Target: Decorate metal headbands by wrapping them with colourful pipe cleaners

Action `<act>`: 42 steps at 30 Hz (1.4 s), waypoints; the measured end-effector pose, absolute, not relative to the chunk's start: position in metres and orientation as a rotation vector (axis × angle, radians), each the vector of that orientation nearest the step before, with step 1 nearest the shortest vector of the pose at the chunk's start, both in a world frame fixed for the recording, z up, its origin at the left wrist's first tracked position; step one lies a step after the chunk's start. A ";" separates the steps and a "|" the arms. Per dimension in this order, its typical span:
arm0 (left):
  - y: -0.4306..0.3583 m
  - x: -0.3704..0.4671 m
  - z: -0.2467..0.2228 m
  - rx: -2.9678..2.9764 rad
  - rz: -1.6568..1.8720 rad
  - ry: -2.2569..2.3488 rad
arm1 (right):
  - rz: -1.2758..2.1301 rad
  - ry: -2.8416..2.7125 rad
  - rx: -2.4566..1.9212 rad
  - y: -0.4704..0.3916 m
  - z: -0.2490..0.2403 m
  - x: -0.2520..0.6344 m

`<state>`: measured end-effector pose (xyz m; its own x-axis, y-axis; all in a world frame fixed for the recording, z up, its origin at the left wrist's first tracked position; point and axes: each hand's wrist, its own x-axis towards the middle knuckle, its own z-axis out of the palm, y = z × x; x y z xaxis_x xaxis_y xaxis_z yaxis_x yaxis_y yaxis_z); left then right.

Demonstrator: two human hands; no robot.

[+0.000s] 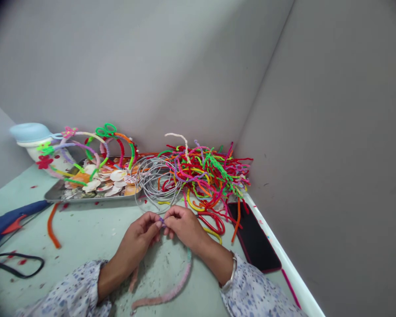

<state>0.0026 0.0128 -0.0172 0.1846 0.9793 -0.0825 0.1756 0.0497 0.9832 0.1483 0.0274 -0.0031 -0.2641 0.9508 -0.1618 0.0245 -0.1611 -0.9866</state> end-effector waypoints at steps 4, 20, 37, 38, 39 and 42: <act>0.013 0.003 -0.017 1.365 0.940 1.227 | 1.540 -1.318 -1.194 0.028 -0.003 0.148; 0.012 0.003 -0.017 1.365 0.963 1.221 | 1.523 -1.322 -1.214 0.026 -0.006 0.149; 0.012 0.005 -0.010 1.216 1.009 1.134 | 1.590 -1.234 -1.170 0.026 -0.012 0.148; 0.012 0.005 -0.010 1.210 1.012 1.118 | 1.595 -1.242 -1.172 0.026 -0.011 0.148; 0.012 0.005 -0.009 1.211 1.010 1.108 | 1.601 -1.249 -1.172 0.026 -0.011 0.149; 0.011 0.004 -0.006 1.236 0.983 1.119 | 1.617 -1.243 -1.164 0.025 -0.008 0.150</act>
